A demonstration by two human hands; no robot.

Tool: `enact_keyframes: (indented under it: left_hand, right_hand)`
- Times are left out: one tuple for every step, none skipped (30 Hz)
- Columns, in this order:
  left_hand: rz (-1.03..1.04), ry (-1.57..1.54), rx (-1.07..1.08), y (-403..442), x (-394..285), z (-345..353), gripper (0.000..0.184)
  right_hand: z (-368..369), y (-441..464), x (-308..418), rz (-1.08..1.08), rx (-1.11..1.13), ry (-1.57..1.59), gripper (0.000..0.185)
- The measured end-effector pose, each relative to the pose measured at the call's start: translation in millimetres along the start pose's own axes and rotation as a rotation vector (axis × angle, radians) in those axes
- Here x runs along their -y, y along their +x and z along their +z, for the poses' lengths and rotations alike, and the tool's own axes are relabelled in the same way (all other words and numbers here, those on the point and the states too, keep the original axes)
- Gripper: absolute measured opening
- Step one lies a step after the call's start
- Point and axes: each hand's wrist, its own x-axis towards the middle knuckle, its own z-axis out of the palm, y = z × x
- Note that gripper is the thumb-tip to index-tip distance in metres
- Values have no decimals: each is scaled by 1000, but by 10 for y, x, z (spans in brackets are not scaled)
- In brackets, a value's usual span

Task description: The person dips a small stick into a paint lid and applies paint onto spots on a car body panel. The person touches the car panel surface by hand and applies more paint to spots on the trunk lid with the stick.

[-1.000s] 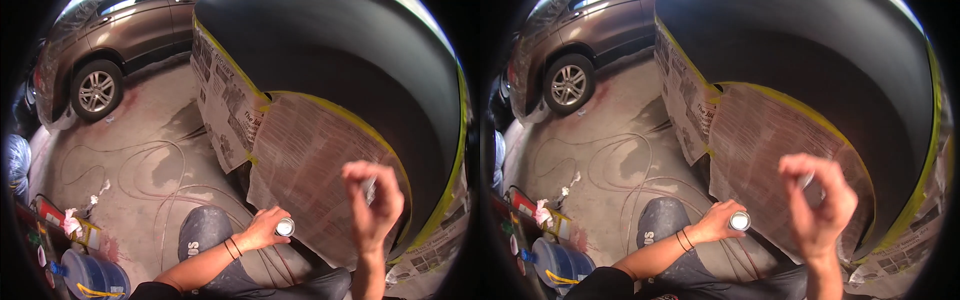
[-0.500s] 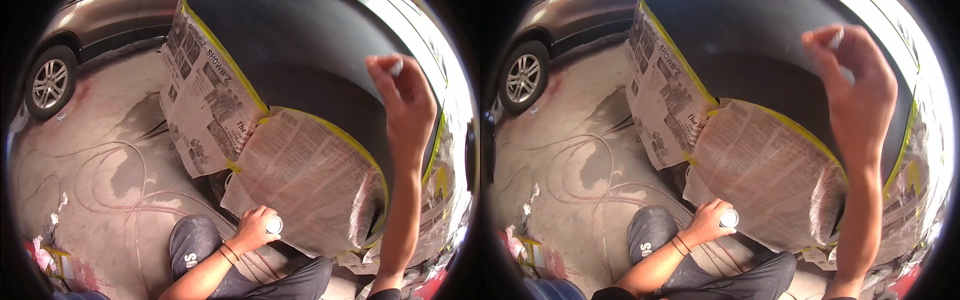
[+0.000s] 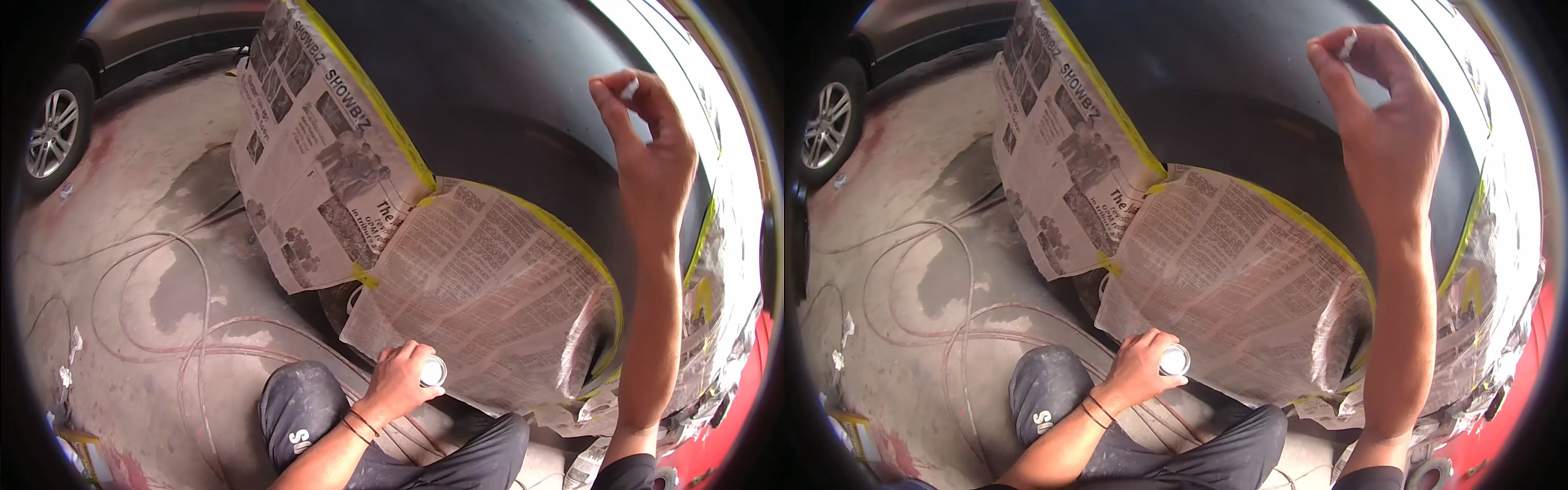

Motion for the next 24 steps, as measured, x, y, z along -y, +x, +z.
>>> enact_keyframes:
  left_hand:
    - [-7, -5, 4, 2, 0, -11, 70]
    - [-13, -9, 7, 4, 1, -19, 70]
    - [-14, -8, 11, 7, 2, -21, 71]
    - [-14, -6, 15, 11, 3, -22, 71]
    - [-16, -5, 17, 15, 3, -22, 71]
    - [-14, -4, 17, 17, 5, -21, 71]
    - [-12, -4, 16, 19, 9, -17, 71]
    - [-10, -3, 15, 21, 12, -15, 71]
    - [-12, 1, 22, 24, 15, -13, 71]
    - [-15, 4, 28, 27, 16, -9, 71]
    - [-18, 8, 34, 31, 16, -3, 71]
    - [-18, 8, 35, 31, 21, 5, 71]
    - [-18, 8, 34, 30, 27, 15, 71]
    - [-17, 8, 34, 33, 28, 20, 71]
    - [-24, 12, 41, 38, 22, 17, 72]
    - [-31, 17, 48, 41, 14, 10, 72]
    - [-38, 21, 55, 42, 10, 7, 72]
    - [-36, 22, 55, 43, 12, 8, 72]
    - [-35, 23, 56, 43, 16, 8, 72]
    - [-33, 25, 57, 43, 19, 7, 72]
    - [-35, 26, 57, 44, 19, 7, 72]
    - [-37, 27, 57, 45, 19, 7, 72]
    - [-39, 27, 57, 47, 17, 6, 73]
    - [-39, 28, 59, 49, 16, 5, 73]
  right_hand:
    - [29, 64, -65, -40, 4, -12, 19]
    - [61, 105, -84, -26, 15, -18, 17]
    - [86, 138, -99, -13, 25, -24, 15]
    - [106, 166, -113, -1, 35, -29, 13]
    - [118, 187, -136, -10, 46, -21, 13]
    - [125, 203, -167, -19, 57, -12, 14]
    - [133, 212, -191, -27, 68, -3, 14]
    - [142, 214, -206, -36, 61, -12, 14]
    - [154, 213, -220, -44, 53, -21, 14]
    - [166, 210, -232, -53, 45, -28, 15]
    - [184, 204, -245, -55, 46, -30, 15]
    - [205, 196, -254, -57, 46, -33, 15]
    - [215, 192, -258, -60, 46, -35, 14]
    - [215, 192, -260, -64, 42, -41, 14]
    - [217, 189, -263, -68, 38, -47, 14]
    - [220, 184, -267, -72, 34, -52, 14]
    - [224, 186, -274, -57, 42, -29, 15]
    - [230, 193, -285, -42, 50, -6, 15]
    - [234, 194, -292, -27, 58, 17, 16]
    - [235, 190, -289, -24, 50, -2, 16]
    - [239, 186, -276, -23, 43, -21, 17]
    - [243, 182, -268, -21, 36, -41, 18]
    - [250, 179, -270, -22, 29, -42, 18]
    - [260, 176, -275, -23, 23, -44, 18]
